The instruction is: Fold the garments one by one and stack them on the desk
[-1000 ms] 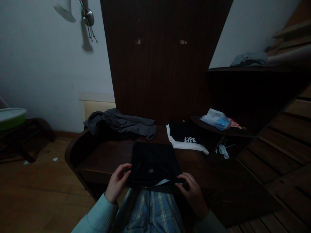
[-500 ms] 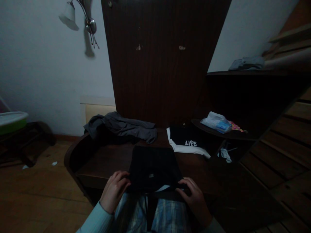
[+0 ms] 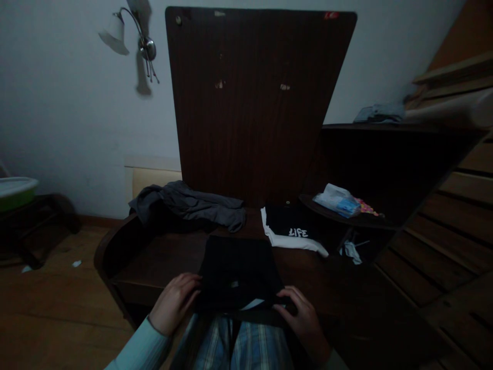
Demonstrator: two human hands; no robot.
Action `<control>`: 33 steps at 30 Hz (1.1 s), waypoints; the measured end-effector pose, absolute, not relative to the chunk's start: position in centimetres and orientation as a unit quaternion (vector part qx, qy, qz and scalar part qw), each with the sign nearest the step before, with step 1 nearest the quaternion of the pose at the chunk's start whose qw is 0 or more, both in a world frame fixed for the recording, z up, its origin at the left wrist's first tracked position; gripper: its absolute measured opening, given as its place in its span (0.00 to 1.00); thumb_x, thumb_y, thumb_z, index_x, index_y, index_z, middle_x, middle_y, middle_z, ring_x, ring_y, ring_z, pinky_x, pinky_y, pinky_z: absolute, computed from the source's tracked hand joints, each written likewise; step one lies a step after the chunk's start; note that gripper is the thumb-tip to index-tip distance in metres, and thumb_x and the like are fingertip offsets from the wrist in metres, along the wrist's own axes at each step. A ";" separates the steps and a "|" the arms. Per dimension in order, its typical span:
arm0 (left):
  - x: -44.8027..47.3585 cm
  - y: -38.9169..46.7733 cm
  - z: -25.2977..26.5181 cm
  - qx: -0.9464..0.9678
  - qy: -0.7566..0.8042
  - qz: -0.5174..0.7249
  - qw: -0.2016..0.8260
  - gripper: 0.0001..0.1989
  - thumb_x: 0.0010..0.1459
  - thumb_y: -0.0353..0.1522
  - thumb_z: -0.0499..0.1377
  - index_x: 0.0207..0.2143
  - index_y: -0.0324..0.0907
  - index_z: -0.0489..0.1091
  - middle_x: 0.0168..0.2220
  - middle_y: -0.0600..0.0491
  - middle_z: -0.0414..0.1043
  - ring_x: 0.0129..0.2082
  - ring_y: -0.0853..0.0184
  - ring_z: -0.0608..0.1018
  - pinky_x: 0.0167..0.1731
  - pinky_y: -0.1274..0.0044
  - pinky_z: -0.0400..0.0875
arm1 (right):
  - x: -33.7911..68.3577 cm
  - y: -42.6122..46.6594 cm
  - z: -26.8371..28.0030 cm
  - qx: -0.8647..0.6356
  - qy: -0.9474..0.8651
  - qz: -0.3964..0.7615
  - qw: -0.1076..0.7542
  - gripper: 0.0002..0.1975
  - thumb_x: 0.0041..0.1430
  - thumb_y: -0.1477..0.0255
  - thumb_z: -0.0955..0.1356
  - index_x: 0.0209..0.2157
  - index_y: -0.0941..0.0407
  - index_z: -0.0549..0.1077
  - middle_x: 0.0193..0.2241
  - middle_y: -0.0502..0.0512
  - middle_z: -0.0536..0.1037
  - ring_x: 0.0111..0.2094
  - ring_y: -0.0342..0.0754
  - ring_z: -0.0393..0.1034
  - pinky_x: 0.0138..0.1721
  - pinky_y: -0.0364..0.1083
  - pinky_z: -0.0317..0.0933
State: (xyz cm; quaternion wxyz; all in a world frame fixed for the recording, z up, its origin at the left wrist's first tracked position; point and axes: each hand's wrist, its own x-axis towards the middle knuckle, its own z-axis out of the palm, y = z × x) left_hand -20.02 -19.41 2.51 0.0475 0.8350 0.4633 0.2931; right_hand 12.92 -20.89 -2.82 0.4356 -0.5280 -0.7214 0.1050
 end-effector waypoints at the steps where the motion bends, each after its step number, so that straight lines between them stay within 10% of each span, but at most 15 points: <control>1: -19.6 -19.5 2.7 0.823 0.473 0.311 0.037 0.10 0.55 0.33 0.49 0.34 0.44 0.70 0.37 0.50 0.74 0.39 0.65 0.75 0.40 0.73 0.70 | 12.9 -20.9 -2.8 -0.531 -0.719 0.105 0.436 0.08 0.48 0.63 0.67 0.27 0.54 0.71 0.29 0.53 0.74 0.32 0.48 0.70 0.34 0.44 0.65; 12: -19.1 -21.0 -1.9 0.872 0.415 0.257 0.021 0.20 0.48 0.33 0.55 0.46 0.40 0.62 0.52 0.42 0.62 0.52 0.57 0.65 0.48 0.64 0.63 | 13.0 -21.3 -2.8 -0.539 -0.709 0.043 0.453 0.03 0.48 0.70 0.66 0.24 0.54 0.69 0.33 0.56 0.70 0.36 0.49 0.68 0.35 0.45 0.64; 23: -13.3 -21.5 0.6 0.905 0.321 0.262 0.097 0.21 0.51 0.39 0.55 0.48 0.46 0.61 0.39 0.50 0.72 0.42 0.63 0.73 0.50 0.66 0.61 | 12.9 -13.0 3.4 -0.571 -0.717 -0.046 0.398 0.14 0.52 0.79 0.56 0.36 0.56 0.68 0.36 0.57 0.69 0.39 0.49 0.65 0.40 0.48 0.60; 33: -18.6 -15.9 1.1 0.773 0.524 0.338 0.120 0.23 0.51 0.40 0.52 0.49 0.41 0.62 0.43 0.48 0.71 0.40 0.60 0.75 0.40 0.71 0.71 | 13.3 -15.0 2.9 -0.736 -0.647 0.109 0.167 0.21 0.52 0.52 0.59 0.22 0.54 0.69 0.22 0.54 0.74 0.27 0.49 0.69 0.24 0.43 0.53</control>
